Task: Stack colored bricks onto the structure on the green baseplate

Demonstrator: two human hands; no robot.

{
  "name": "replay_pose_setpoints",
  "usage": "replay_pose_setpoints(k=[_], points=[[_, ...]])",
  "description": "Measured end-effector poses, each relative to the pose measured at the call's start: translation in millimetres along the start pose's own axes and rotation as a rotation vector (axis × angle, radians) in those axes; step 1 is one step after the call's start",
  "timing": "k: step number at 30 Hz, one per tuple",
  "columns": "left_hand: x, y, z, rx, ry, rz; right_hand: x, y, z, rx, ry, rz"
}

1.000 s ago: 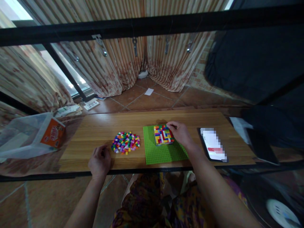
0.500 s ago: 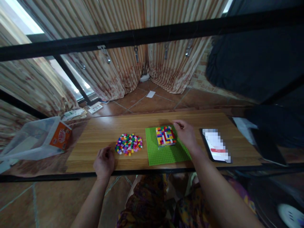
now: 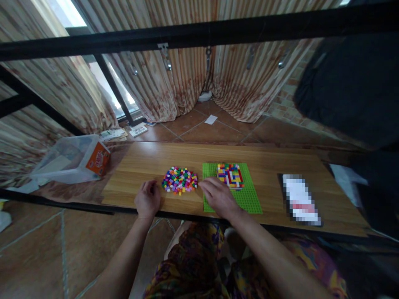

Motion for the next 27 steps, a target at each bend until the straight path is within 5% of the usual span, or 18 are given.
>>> replay_pose_setpoints(k=[5, 14, 27], points=[[0.7, 0.0, -1.1, 0.008, 0.019, 0.003, 3.9, 35.4, -0.4, 0.156, 0.082, -0.217], [1.0, 0.2, -0.9, 0.004, 0.02, 0.011, -1.0, 45.3, 8.1, 0.279, 0.17, -0.296], [0.7, -1.5, 0.0, 0.02, 0.033, 0.005, -3.6, 36.3, -2.2, 0.135, 0.082, -0.175]])
Point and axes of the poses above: each hand's wrist, its own x-axis away from the middle knuckle, its own y-axis out of the palm, z = x × y, the point moved 3 cm from there along -x, towards the middle knuckle, and after that the axes turned 4 degrees about -y, right-handed, at the moved point
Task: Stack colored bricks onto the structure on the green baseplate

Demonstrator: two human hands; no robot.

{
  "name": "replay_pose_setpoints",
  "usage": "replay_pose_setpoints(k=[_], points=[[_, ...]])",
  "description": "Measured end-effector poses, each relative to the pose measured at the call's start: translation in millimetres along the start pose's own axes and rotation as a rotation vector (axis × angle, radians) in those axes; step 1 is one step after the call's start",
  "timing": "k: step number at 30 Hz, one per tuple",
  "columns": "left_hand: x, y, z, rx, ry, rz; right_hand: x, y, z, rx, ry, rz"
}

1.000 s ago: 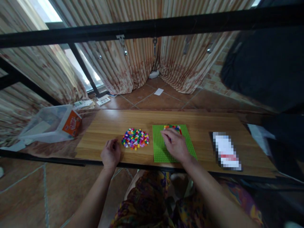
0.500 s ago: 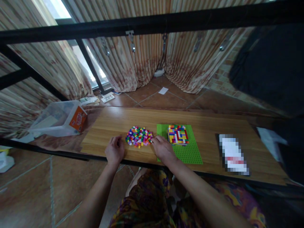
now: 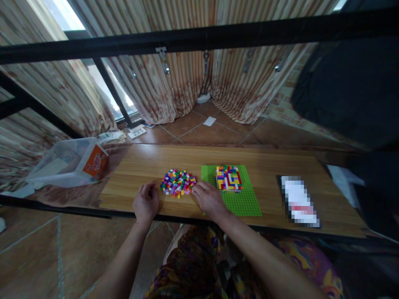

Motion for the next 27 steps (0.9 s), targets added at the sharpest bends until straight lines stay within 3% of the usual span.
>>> replay_pose_setpoints(k=[6, 15, 21, 27], points=[[-1.4, 0.2, -1.2, -0.037, -0.011, -0.003, 4.2, -38.7, 4.0, -0.1, 0.0, 0.205], [-2.3, -0.3, 0.7, -0.037, -0.015, -0.002, 14.3, -96.3, 61.6, -0.137, 0.315, 0.454], [-3.3, -1.5, 1.3, -0.022, 0.002, 0.002, 24.7, -106.2, 94.0, -0.056, 0.483, 0.488], [-3.2, -2.7, 2.9, -0.032, -0.018, -0.007, 26.9, -95.9, 108.8, -0.039, 0.505, 0.457]])
Point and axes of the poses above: each hand's wrist, its own x-axis away from the middle knuckle, its own y-axis out of the palm, z = x × y, the point moved 3 cm from there along -x, towards the middle knuckle, and after that the axes turned 4 degrees about -y, right-handed, at the moved point
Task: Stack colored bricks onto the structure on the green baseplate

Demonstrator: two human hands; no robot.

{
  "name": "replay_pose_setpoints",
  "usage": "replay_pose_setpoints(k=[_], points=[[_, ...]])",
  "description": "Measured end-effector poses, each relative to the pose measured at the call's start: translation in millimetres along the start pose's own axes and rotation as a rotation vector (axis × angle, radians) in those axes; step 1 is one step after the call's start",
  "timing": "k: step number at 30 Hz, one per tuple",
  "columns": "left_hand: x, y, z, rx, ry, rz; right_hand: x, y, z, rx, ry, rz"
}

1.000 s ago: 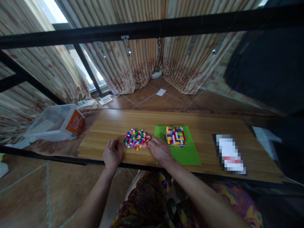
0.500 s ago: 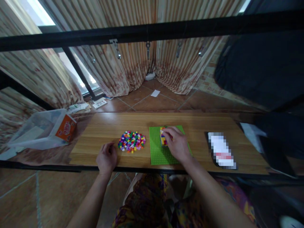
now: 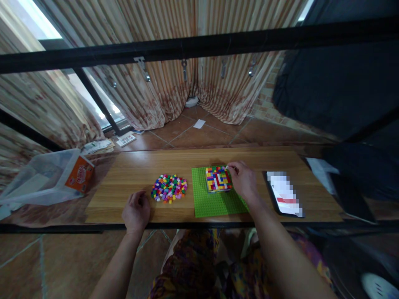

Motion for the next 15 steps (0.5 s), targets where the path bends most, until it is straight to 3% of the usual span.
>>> replay_pose_setpoints(k=[15], points=[[-0.2, 1.5, -0.8, -0.014, 0.005, -0.003, -1.2, 10.3, 3.3, -0.042, -0.016, -0.031]])
Point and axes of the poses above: each hand's wrist, its own x-axis away from the middle knuckle, its own y-axis out of the palm, z = x × y, the point moved 3 cm from there along -x, towards the middle knuckle, and after that the axes turned 4 degrees about -y, right-handed, at the moved point
